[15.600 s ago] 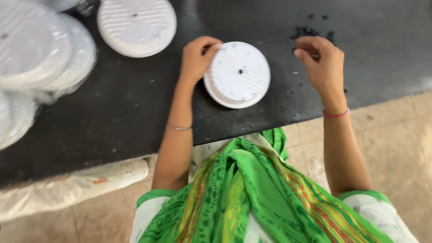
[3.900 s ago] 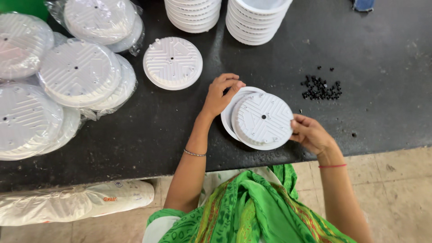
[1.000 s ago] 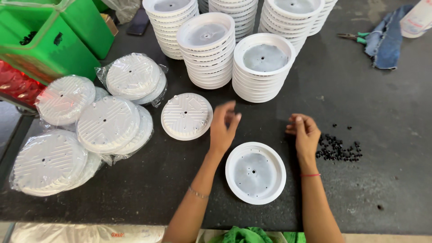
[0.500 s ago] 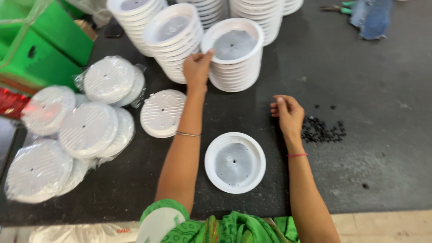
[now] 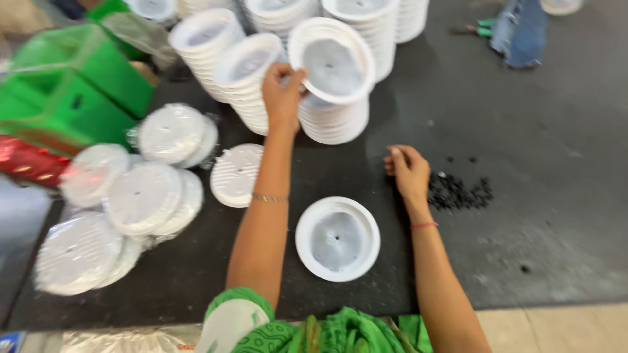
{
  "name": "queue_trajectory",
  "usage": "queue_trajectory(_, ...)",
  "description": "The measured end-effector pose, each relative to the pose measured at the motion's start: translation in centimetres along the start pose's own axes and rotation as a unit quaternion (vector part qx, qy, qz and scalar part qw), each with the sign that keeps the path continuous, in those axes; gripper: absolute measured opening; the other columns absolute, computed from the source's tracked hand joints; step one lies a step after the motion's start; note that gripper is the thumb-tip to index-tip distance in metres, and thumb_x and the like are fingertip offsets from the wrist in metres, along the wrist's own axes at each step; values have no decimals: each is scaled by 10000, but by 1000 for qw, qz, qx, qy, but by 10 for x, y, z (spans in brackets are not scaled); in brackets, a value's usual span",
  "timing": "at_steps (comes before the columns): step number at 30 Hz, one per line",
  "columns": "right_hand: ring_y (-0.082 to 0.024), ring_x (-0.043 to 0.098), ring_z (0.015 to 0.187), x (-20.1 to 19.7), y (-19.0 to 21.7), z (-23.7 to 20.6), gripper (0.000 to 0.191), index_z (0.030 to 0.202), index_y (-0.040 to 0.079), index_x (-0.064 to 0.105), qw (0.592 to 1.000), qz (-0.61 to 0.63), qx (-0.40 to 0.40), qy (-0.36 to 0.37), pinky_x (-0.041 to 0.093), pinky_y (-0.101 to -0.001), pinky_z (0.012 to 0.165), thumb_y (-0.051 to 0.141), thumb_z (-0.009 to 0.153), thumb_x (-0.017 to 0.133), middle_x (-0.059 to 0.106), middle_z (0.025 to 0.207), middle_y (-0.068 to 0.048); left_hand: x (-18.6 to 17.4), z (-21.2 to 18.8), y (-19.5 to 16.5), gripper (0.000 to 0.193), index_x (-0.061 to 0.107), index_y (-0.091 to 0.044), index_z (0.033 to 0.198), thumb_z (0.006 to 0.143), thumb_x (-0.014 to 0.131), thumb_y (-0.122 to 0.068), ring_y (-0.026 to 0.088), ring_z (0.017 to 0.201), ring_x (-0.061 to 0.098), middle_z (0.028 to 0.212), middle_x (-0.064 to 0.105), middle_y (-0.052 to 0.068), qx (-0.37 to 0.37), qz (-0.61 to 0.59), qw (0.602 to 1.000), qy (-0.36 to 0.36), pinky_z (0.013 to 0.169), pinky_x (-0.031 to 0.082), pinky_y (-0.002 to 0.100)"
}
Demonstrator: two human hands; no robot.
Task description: The person picks small black screws from the workbench and presses them into holes on round white plastic light fixture covers. They stack finished covers, wrap some in plastic film, and wipe the covers with a cloth.
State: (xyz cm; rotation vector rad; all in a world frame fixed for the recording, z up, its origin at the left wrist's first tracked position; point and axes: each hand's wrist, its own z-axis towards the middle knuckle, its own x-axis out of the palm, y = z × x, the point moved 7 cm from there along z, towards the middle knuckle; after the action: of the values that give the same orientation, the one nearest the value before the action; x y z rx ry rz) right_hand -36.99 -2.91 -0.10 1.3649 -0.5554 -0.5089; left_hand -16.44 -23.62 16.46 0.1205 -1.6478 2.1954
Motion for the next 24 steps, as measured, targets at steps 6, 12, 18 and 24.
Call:
queue_trajectory(6,-94,651,707,-5,-6,0,229,1098,4,724,1000,4,2,-11,564,-242,652,186,1055,592,721,862,-52,-23,-80,-37,193,544,-72,959,1002,728,-110,32,703,459,802,547,-42,41,33,998,38,596,368,220)
queue_trajectory(12,-86,645,719,-11,-11,-8,231,1111,-6,719,1000,8,-21,-9,554,-238,661,193,1075,607,722,871,-48,-45,-156,-59,187,565,-61,988,991,721,-164,17,683,503,776,632,-29,18,131,990,56,603,406,201)
queue_trajectory(18,-103,674,738,-10,-8,-16,238,1126,-18,708,998,53,-13,12,588,-252,682,195,1067,620,727,906,-64,-59,-195,-68,212,591,-48,971,968,745,-194,26,640,508,712,631,-22,0,257,966,26,588,422,204)
queue_trajectory(24,-124,698,873,22,18,-45,268,1152,-13,714,964,202,60,163,597,-285,803,220,1024,681,735,991,-65,-60,-209,-67,222,597,-47,967,967,756,-202,36,622,508,685,631,-15,11,298,954,25,585,420,213)
